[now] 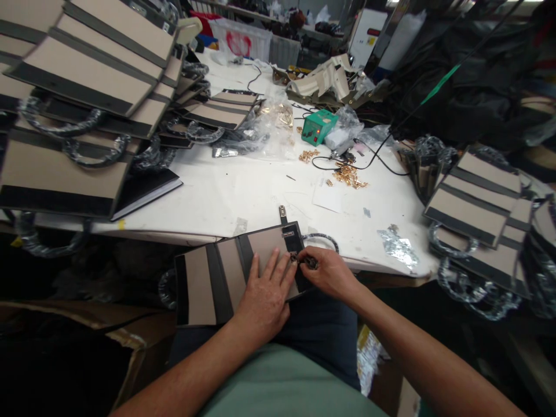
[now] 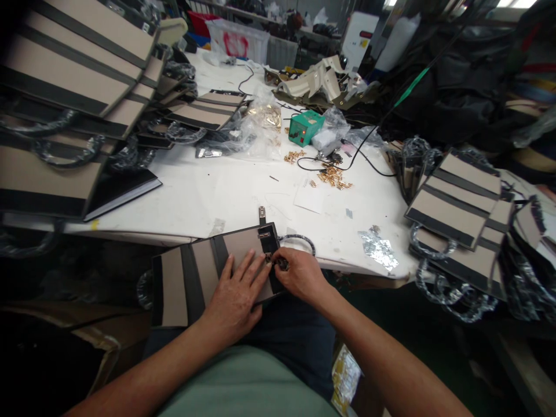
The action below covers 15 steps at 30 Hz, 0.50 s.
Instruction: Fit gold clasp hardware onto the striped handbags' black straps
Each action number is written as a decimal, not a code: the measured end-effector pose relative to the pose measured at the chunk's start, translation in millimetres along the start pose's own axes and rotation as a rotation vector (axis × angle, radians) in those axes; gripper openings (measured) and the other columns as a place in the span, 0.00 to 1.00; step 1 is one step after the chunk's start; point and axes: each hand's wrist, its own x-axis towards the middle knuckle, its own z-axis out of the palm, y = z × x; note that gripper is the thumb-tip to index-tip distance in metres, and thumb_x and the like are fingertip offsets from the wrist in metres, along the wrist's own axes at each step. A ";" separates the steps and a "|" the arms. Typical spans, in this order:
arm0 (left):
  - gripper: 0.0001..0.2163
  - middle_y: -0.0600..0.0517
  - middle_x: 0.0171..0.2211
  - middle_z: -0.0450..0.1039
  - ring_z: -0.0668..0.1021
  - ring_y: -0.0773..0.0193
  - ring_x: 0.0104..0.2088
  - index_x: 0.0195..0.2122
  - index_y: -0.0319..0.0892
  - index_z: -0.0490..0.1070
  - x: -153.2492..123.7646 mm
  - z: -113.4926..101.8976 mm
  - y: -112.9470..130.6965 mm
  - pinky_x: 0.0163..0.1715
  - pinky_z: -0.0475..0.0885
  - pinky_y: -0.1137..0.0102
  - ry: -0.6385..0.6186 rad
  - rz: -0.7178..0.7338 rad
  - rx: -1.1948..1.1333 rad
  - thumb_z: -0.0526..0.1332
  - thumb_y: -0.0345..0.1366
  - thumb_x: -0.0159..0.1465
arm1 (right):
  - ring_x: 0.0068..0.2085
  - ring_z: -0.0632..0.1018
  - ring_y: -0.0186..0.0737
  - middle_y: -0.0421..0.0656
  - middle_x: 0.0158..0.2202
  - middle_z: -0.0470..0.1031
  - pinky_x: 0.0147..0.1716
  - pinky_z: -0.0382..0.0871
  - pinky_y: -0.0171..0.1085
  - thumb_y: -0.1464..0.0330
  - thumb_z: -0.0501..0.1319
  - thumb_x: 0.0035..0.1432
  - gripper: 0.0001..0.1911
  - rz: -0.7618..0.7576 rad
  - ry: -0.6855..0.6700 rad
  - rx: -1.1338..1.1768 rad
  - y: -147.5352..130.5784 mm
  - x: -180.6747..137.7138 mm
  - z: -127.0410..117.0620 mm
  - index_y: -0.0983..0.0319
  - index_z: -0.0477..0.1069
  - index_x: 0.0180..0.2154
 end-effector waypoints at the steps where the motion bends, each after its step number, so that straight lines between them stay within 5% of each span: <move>1: 0.39 0.44 0.73 0.46 0.44 0.43 0.73 0.71 0.41 0.52 -0.5 1.1 -0.8 0.68 0.40 0.40 0.009 0.007 0.003 0.62 0.45 0.61 | 0.36 0.78 0.40 0.40 0.35 0.80 0.37 0.68 0.36 0.72 0.61 0.57 0.09 -0.011 0.024 0.022 2.3 -0.4 2.3 0.57 0.78 0.38; 5: 0.40 0.44 0.73 0.47 0.44 0.44 0.73 0.72 0.39 0.51 -1.7 4.4 -2.9 0.69 0.39 0.41 0.037 0.012 0.010 0.62 0.46 0.61 | 0.40 0.79 0.41 0.40 0.39 0.80 0.42 0.68 0.36 0.69 0.62 0.58 0.08 -0.039 0.113 -0.003 8.0 -1.2 12.5 0.56 0.78 0.40; 15: 0.40 0.44 0.73 0.47 0.44 0.44 0.73 0.72 0.40 0.51 -0.3 2.4 -0.6 0.68 0.39 0.40 0.010 -0.002 -0.022 0.62 0.44 0.61 | 0.36 0.77 0.41 0.41 0.34 0.78 0.33 0.60 0.37 0.65 0.60 0.63 0.06 -0.019 0.199 -0.297 3.3 -9.7 24.8 0.57 0.75 0.35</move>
